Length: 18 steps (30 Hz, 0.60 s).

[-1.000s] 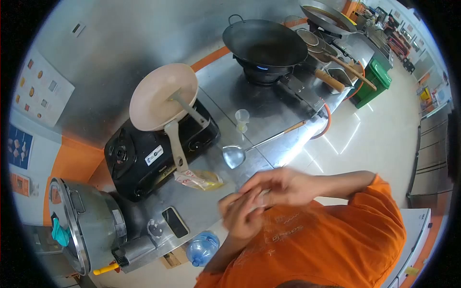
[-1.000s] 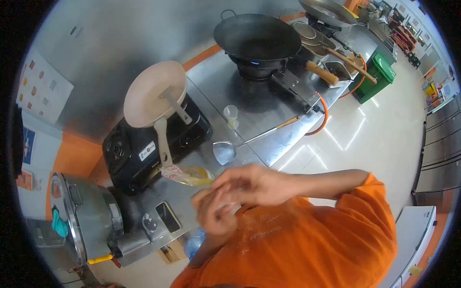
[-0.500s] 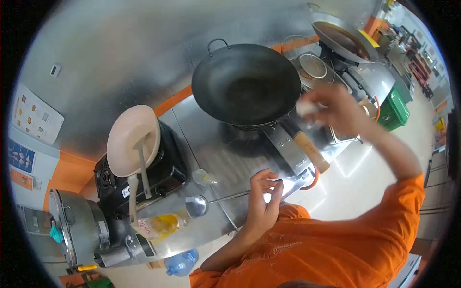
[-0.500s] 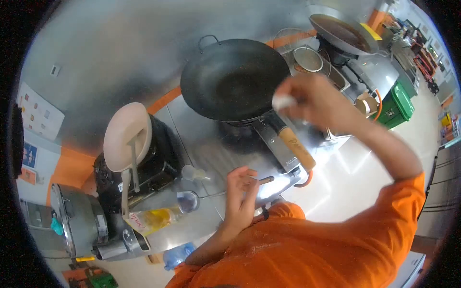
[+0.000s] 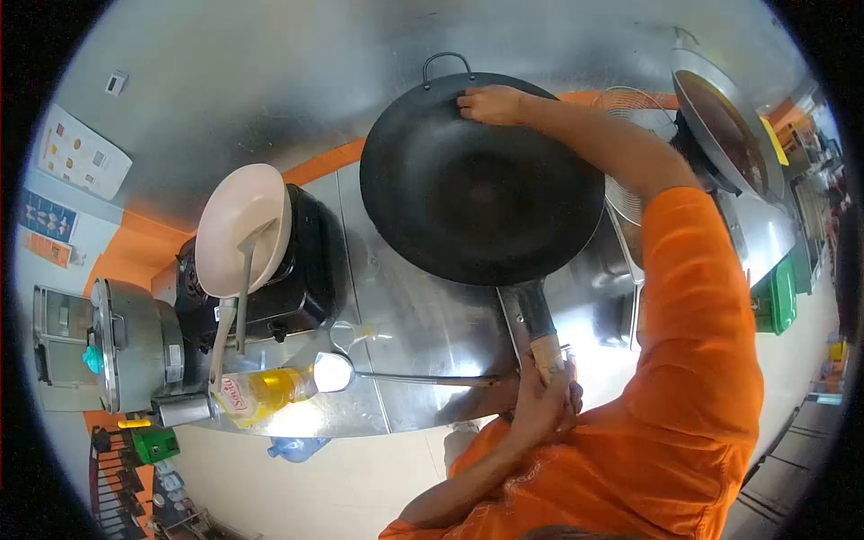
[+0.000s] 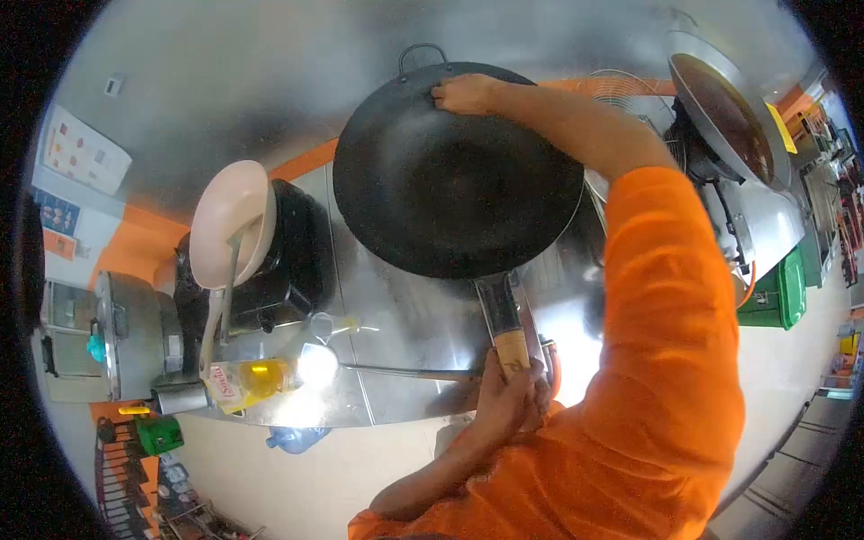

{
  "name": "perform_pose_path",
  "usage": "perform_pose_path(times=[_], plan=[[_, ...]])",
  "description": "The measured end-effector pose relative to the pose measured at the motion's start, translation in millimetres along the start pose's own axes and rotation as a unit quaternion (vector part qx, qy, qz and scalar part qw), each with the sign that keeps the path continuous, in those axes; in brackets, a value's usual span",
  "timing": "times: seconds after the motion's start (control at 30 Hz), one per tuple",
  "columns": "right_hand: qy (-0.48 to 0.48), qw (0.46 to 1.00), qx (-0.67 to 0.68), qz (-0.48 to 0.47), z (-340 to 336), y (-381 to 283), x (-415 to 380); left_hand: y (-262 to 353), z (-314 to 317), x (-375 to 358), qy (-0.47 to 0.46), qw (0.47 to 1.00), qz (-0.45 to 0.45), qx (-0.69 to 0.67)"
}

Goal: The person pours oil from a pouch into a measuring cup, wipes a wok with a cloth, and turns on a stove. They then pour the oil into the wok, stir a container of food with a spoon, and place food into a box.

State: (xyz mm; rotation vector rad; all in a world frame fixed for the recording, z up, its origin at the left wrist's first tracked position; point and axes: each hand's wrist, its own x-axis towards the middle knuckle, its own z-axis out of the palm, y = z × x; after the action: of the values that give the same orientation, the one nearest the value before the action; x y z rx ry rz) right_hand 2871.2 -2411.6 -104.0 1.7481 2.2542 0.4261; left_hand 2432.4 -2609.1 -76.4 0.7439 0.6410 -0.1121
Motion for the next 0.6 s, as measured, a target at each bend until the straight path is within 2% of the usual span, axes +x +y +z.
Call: perform_pose_path(times=[0.03, 0.1, 0.17, 0.2, 0.23, 0.3, 0.37, 0.4, 0.43, 0.47, 0.5, 0.53, 0.57, 0.6], plan=[[-0.003, 1.0, 0.004, -0.005, 11.5, -2.5, -9.8, -8.5, 0.5, 1.3, 0.004, 0.999, 0.032, -0.039], [-0.153, 0.988, 0.003, -0.004, 29.9, -8.2, -32.6, -13.1, 1.8, 3.0, 0.01, 0.994, 0.065, -0.085], [-0.128, 0.967, 0.221, 0.019, -3.3, -58.5, -71.1, -8.9, -2.0, -2.2, -0.012, 0.995, 0.064, -0.081], [-0.187, 0.945, 0.266, -0.028, -24.4, -87.2, -77.5, -6.0, -2.4, -1.2, -0.012, 0.994, 0.068, -0.082], [-0.165, 0.934, 0.308, -0.067, -30.1, -122.2, -80.0, -4.9, -2.1, -1.9, -0.01, 0.996, 0.053, -0.071], [-0.163, 0.797, 0.581, -0.039, -102.8, -164.0, -69.2, -3.5, -1.1, -2.9, -0.006, 0.997, 0.038, -0.06], [-0.089, 0.725, 0.683, 0.0, -112.2, -153.4, -48.0, -2.2, -0.9, -3.2, -0.005, 0.998, 0.047, -0.039], [-0.048, 0.838, 0.543, 0.023, -97.5, -124.9, -37.0, -1.0, -0.1, -3.4, -0.004, 0.998, 0.048, -0.041], [-0.004, 0.922, 0.385, 0.046, -77.9, -86.4, -22.9, 0.3, 0.8, -3.9, 0.008, 0.998, 0.039, -0.044], [0.042, 0.962, 0.246, 0.109, -63.6, -55.8, -18.4, -1.4, 2.7, -5.7, 0.021, 0.998, 0.028, -0.048], [0.068, 0.992, 0.097, 0.031, -44.6, -17.0, -18.9, -4.0, 3.0, -6.7, 0.021, 0.998, 0.028, -0.048], [0.093, 0.993, -0.057, -0.047, -25.0, 8.7, -26.3, -5.5, 2.7, -7.2, 0.027, 0.998, 0.035, -0.039], [0.096, 0.993, -0.059, -0.048, -8.2, 10.2, -33.9, -4.6, 1.6, -5.2, 0.035, 0.998, 0.044, -0.031], [0.049, 0.999, -0.009, -0.021, 8.4, 7.4, -38.9, -0.3, 1.7, -3.2, 0.037, 0.998, 0.047, -0.033]])
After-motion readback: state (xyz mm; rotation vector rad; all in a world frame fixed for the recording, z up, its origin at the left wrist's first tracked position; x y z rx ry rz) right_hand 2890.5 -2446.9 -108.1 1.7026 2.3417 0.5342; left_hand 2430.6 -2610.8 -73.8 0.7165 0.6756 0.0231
